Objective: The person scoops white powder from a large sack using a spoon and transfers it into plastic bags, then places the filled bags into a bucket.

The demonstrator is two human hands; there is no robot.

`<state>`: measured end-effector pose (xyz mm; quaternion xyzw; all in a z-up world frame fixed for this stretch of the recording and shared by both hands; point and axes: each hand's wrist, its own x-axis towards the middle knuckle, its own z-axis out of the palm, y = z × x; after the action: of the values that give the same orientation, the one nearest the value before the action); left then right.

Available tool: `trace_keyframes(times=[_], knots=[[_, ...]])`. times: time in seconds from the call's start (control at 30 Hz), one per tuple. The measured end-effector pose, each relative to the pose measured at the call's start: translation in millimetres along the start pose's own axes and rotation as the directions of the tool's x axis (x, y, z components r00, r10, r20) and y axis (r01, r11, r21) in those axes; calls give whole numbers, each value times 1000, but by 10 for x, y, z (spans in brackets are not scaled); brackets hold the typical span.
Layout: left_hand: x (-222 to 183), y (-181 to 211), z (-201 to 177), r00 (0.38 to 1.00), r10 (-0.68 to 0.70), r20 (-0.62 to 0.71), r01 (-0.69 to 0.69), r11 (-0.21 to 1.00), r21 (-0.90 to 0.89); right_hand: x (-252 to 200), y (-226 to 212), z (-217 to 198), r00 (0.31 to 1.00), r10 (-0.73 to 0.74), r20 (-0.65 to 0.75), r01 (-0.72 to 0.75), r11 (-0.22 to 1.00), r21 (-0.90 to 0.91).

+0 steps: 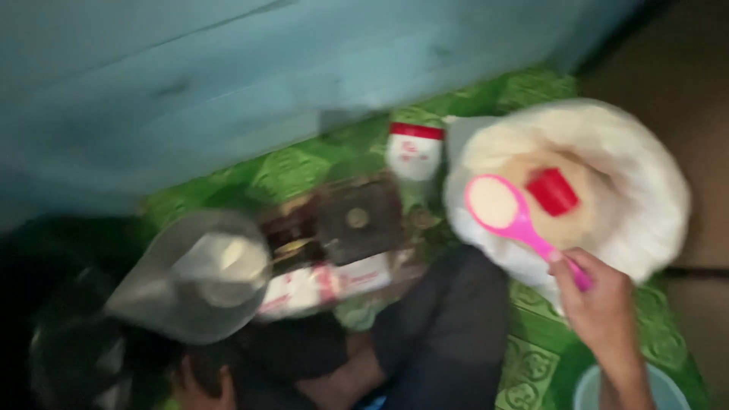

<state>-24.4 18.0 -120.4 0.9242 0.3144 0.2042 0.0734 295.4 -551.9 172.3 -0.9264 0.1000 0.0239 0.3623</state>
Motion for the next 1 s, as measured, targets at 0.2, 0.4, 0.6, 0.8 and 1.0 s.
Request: trace_keyframes(times=[0.2, 0.4, 0.6, 0.8, 1.0], knots=[[346, 821, -807, 960, -205, 189, 219, 974, -57, -174, -660, 223, 982, -107, 154, 123, 988, -95], [321, 613, -875, 938, -230, 258, 246, 969, -32, -266, -1295, 659, 932, -240, 271, 278, 955, -108], [858, 788, -1495, 797, -417, 438, 476, 879, -31, -317, -1947, 989, 879, -346, 328, 425, 881, -208], [1495, 1394, -2124, 961, -212, 176, 274, 813, -513, -237, -2398, 1202, 848, -401, 347, 499, 825, -266], [1889, 1916, -2111, 982, 175, -77, -189, 839, -511, -118, -2581, 1390, 738, -511, 441, 604, 792, -93]])
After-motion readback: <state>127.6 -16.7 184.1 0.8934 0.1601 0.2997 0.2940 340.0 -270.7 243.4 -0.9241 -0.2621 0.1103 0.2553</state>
